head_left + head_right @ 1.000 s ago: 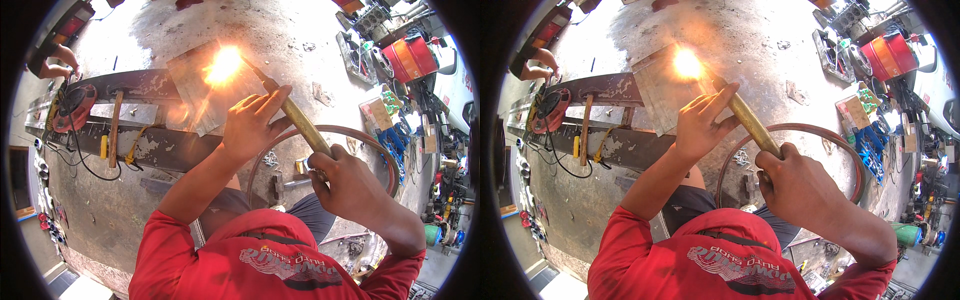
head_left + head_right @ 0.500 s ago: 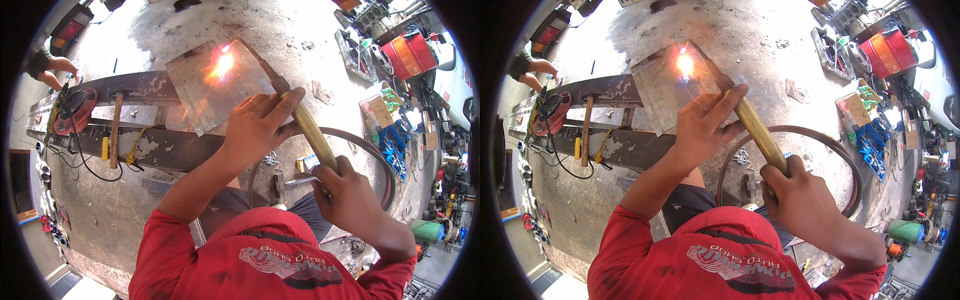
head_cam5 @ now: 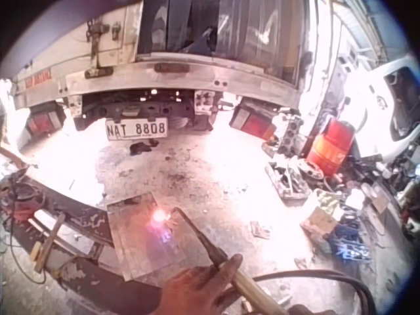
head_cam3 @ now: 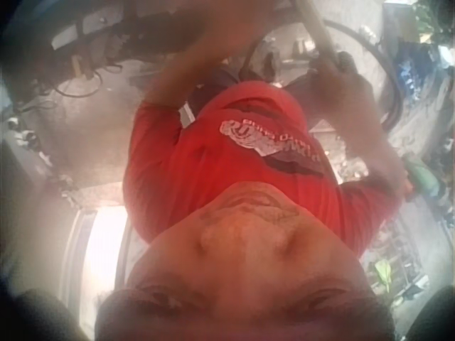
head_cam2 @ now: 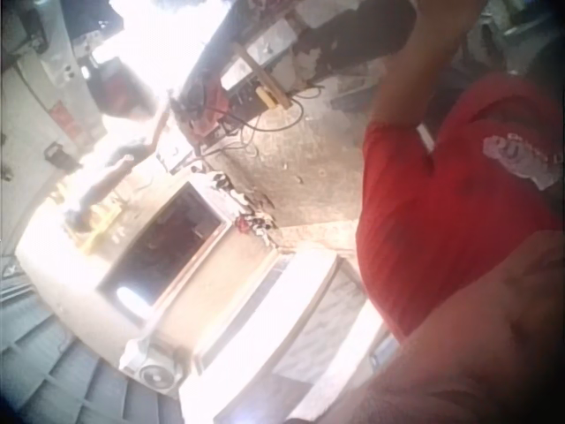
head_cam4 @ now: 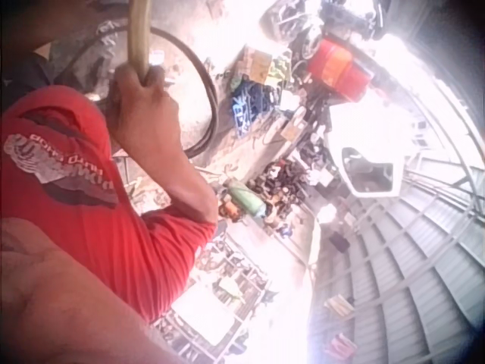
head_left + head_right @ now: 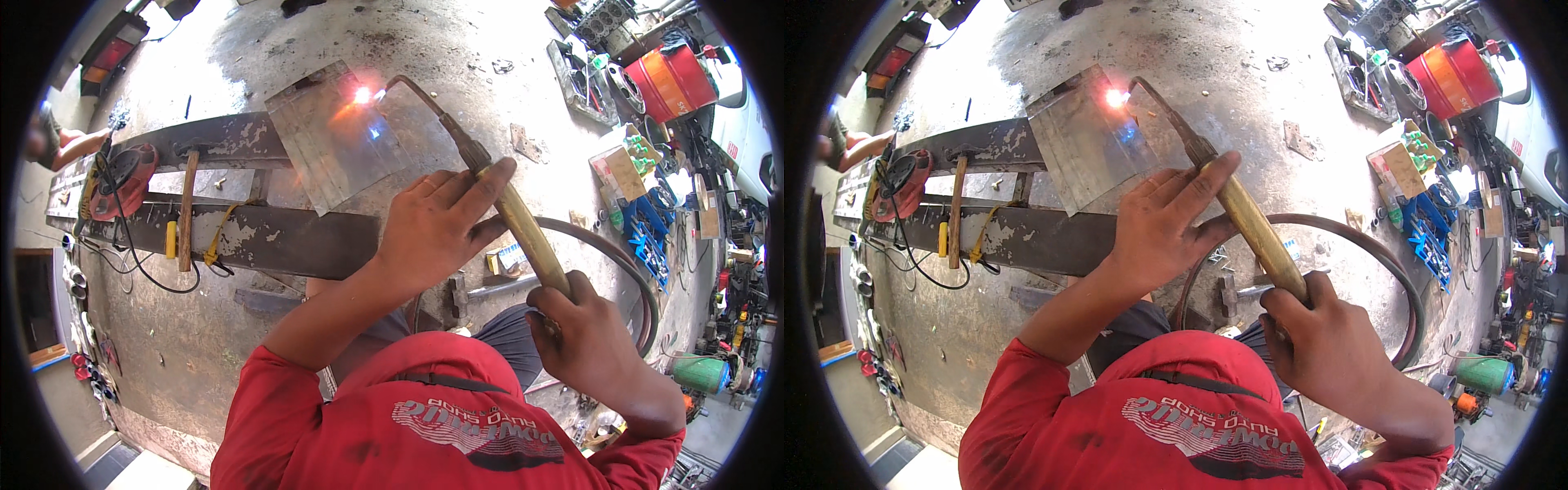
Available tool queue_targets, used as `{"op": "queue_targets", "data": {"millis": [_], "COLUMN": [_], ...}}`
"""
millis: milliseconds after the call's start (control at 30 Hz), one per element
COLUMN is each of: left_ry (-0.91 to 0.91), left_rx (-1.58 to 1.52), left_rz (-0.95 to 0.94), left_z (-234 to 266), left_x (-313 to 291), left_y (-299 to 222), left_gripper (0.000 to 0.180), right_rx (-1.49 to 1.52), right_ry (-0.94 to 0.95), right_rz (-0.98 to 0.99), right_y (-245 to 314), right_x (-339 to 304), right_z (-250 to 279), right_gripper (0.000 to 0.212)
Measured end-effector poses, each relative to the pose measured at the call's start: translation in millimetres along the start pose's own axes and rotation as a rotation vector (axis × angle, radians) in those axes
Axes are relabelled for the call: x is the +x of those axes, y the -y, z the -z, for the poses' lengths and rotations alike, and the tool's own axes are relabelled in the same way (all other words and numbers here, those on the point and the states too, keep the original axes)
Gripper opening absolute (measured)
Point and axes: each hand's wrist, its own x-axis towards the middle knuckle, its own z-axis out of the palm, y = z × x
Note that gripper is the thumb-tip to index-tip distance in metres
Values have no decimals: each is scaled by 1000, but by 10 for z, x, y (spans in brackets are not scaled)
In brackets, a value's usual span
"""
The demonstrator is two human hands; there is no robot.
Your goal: The person welds a rectangular metal plate onto a larger metal frame using a handheld welding torch. They repeatedly strike the hot weld with a hammer to flatten the metal and then continue welding along the seam. The person works on a single joint, alternating between welding and hammering.
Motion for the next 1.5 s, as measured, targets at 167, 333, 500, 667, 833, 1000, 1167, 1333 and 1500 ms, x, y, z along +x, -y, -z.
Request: {"op": "queue_targets", "data": {"millis": [167, 333, 500, 667, 833, 1000, 1167, 1333, 1500], "left_ry": [63, 235, 191, 196, 175, 150, 48, -14, 172], "left_rx": [362, 754, 594, 597, 611, 632, 620, 391, 173], "left_rz": [242, 482, 618, 554, 548, 506, 332, 149, 35], "left_z": [629, 997, 817, 655, 569, 552, 557, 471, 143], "left_x": [-247, -609, -697, -559, -525, -517, -484, -298, -125], "left_y": [71, 496, 602, 553, 594, 580, 595, 375, 129], "left_gripper": [80, 61, 46, 36, 35, 39, 42, 63, 81], "right_rx": [162, 179, 256, 242, 218, 150, 88, 45, -10], "right_ry": [-167, -238, -199, -159, -100, -60, -5, 12, 42], "right_rz": [10, 12, -5, 0, 21, 48, 52, 56, 29], "right_y": [-176, -287, -340, -350, -404, -361, -288, -196, -81], "right_x": [5, 17, 21, 29, 119, 199, 304, 386, 410], "right_z": [-28, 33, -23, -53, -145, -123, -43, -21, -9], "right_gripper": [23, 20, 21, 19, 16, 16, 17, 18, 19]}}
